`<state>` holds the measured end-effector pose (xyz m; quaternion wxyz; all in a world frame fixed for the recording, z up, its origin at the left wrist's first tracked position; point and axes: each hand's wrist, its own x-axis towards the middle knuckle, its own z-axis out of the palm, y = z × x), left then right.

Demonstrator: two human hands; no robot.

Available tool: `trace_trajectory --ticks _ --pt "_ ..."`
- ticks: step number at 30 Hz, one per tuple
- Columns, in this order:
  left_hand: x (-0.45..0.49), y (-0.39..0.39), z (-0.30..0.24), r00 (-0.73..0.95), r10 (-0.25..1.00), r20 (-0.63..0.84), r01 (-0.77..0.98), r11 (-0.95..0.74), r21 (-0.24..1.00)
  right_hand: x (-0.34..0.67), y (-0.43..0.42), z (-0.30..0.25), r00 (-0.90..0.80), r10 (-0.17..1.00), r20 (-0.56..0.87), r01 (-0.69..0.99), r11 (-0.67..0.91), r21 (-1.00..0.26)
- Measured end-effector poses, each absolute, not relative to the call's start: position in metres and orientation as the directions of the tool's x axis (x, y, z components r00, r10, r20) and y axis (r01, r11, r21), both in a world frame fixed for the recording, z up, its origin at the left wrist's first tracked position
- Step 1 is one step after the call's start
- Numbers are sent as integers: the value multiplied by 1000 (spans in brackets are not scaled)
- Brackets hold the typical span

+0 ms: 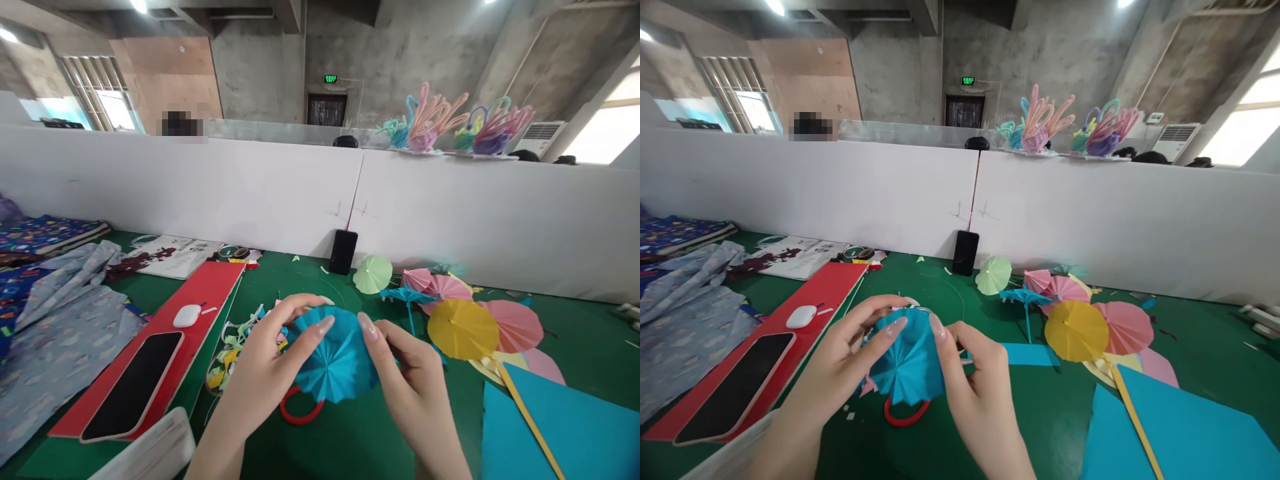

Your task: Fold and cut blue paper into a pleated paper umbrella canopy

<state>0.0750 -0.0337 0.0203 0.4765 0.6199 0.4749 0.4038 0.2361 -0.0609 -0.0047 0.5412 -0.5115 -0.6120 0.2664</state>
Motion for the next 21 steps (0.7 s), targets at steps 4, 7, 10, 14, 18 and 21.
trace_trajectory --ticks 4,7,10,14,18,21 --pt "72 -27 21 277 957 -89 50 78 996 228 -57 -6 175 928 328 269 275 -923" --pt "67 -24 18 269 962 -46 30 39 999 229 -53 -9 36 964 265 200 253 -947" --pt "63 -24 16 281 960 18 97 -47 994 234 -50 -11 -65 968 241 181 248 -952" --pt "62 -25 16 285 957 56 151 -102 983 236 -48 -10 -144 963 226 233 255 -938" --pt "61 -22 15 218 975 35 195 -79 978 234 -46 -12 -103 972 211 189 228 -955" --pt "63 -24 13 76 960 270 305 -280 910 232 -44 -15 52 971 231 150 221 -964"
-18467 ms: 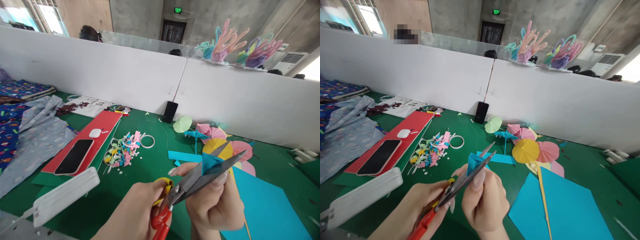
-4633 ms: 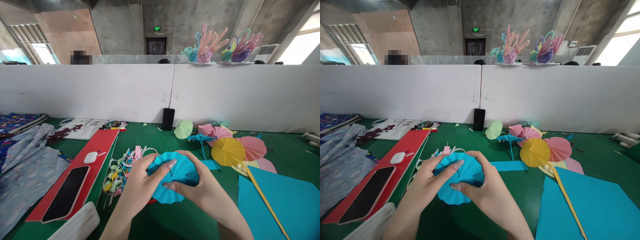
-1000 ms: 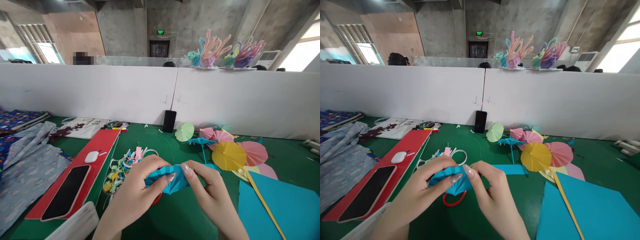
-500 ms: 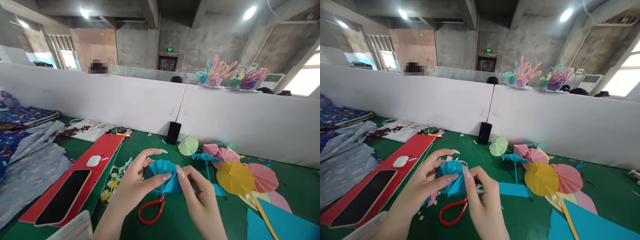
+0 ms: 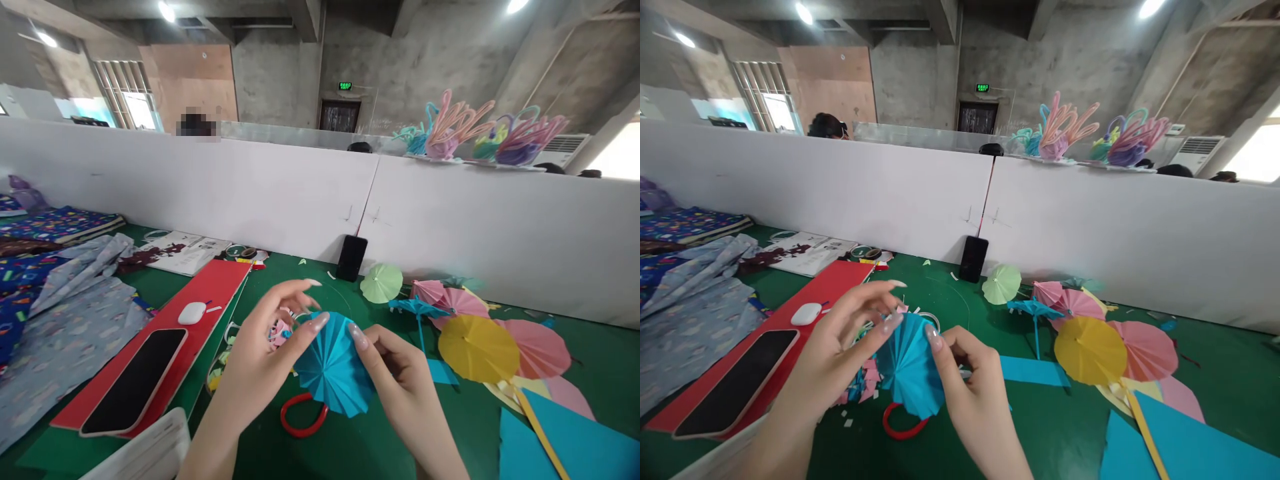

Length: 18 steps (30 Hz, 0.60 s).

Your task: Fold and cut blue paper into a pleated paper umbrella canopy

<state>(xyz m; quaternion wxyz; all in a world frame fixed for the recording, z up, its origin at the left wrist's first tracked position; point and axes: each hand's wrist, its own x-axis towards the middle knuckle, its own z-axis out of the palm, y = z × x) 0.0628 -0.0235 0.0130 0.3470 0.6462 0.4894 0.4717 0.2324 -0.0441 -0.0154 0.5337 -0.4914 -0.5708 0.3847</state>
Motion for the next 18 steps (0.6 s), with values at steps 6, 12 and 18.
trace_trajectory --ticks 6,12,18 --pt "83 -45 9 158 848 507 392 -525 756 227 -41 -20 334 861 383 175 342 -923" --pt "88 -38 4 293 942 163 505 -297 810 226 -43 -21 362 844 396 75 397 -915" --pt "76 -33 10 393 919 4 370 -162 915 224 -43 -24 231 944 234 -150 272 -951"
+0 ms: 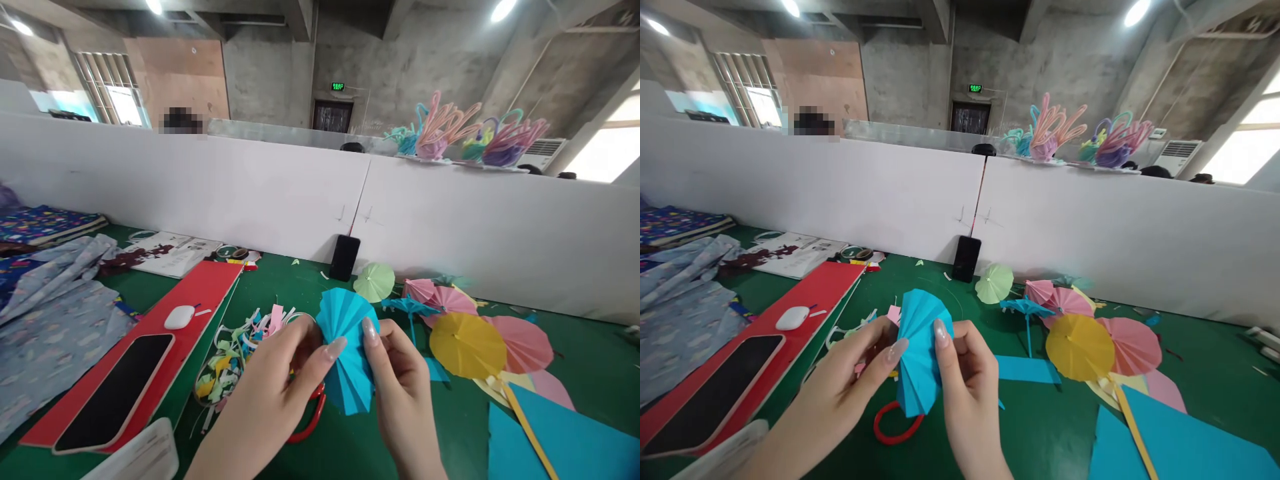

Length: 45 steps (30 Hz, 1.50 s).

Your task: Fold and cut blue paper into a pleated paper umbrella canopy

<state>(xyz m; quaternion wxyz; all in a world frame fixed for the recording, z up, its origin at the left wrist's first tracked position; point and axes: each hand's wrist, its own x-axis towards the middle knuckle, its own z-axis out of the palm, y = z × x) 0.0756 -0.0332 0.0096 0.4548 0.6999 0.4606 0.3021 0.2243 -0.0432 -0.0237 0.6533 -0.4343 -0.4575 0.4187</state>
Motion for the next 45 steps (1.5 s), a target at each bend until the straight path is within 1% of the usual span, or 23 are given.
trace_trajectory --ticks 4,8,12,14,19,24,26,28,31,38,43,45 --pt "76 -35 7 371 927 55 419 -220 881 223 -45 -23 223 935 275 -70 297 -952" --pt "77 -34 4 361 926 110 434 -271 859 226 -47 -22 136 938 318 5 320 -947" --pt "77 -31 7 330 933 141 438 -283 853 231 -49 -21 -3 976 220 11 220 -975" --pt "77 -31 8 326 933 154 435 -293 852 233 -50 -20 -38 983 182 20 183 -983" --pt "78 -34 10 286 943 170 428 -284 858 232 -52 -22 37 980 194 21 194 -981" --pt "77 -35 11 308 942 134 425 -262 866 232 -51 -24 68 959 274 -26 276 -961" --pt "76 -35 12 328 939 104 405 -238 883 233 -52 -24 63 948 311 -30 313 -949" --pt "75 -35 14 377 926 38 365 -186 912 234 -54 -24 51 941 333 -35 335 -941" --pt "72 -34 19 451 891 -45 304 -106 947 234 -56 -25 49 945 324 -75 327 -942" --pt "69 -35 23 497 865 -64 236 -65 970 234 -57 -26 52 953 297 -191 302 -934" --pt "71 -39 22 524 847 -90 254 -55 966 235 -55 -22 143 917 371 -118 388 -914" --pt "72 -39 22 504 859 -89 280 -65 958 236 -54 -20 141 916 377 -97 391 -915"
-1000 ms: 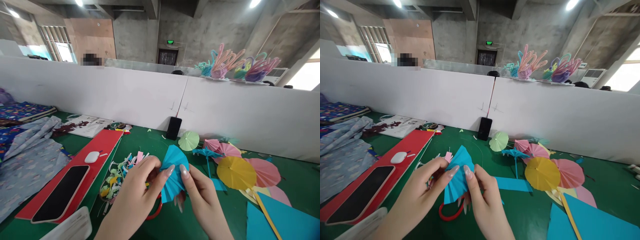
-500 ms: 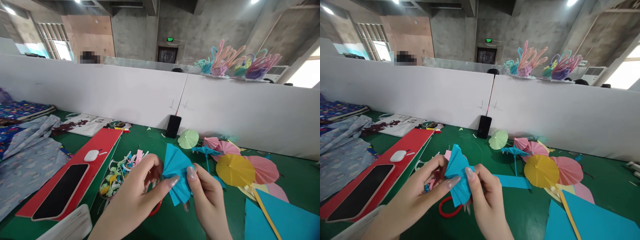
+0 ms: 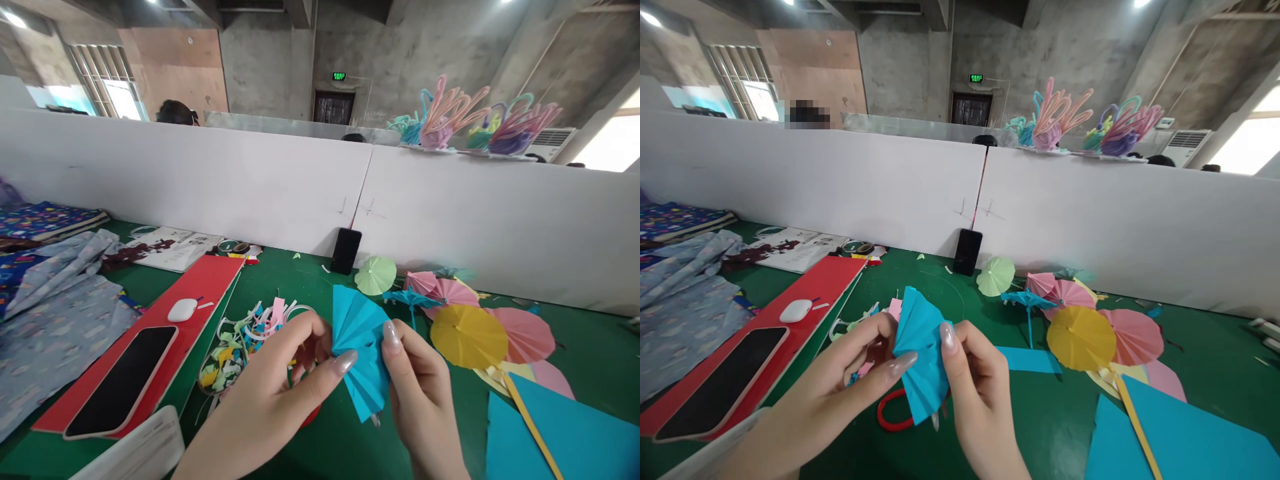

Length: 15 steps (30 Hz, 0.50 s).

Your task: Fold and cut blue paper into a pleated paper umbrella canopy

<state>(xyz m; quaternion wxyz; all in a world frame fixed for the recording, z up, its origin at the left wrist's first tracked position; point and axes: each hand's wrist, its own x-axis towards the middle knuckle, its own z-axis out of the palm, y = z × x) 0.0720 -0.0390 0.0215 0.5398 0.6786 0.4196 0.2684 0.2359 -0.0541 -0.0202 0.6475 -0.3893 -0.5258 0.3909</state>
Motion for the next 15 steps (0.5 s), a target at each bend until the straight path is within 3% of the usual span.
trace_trajectory --ticks 7,12,15 --pt "74 -38 21 482 875 -40 289 -116 950 240 -55 -17 100 909 404 42 402 -915" --pt "74 -40 22 482 875 -48 254 -86 963 240 -57 -20 6 960 282 -180 278 -944" --pt "73 -40 22 465 884 -49 274 -91 958 241 -56 -23 -8 960 279 -214 271 -939"
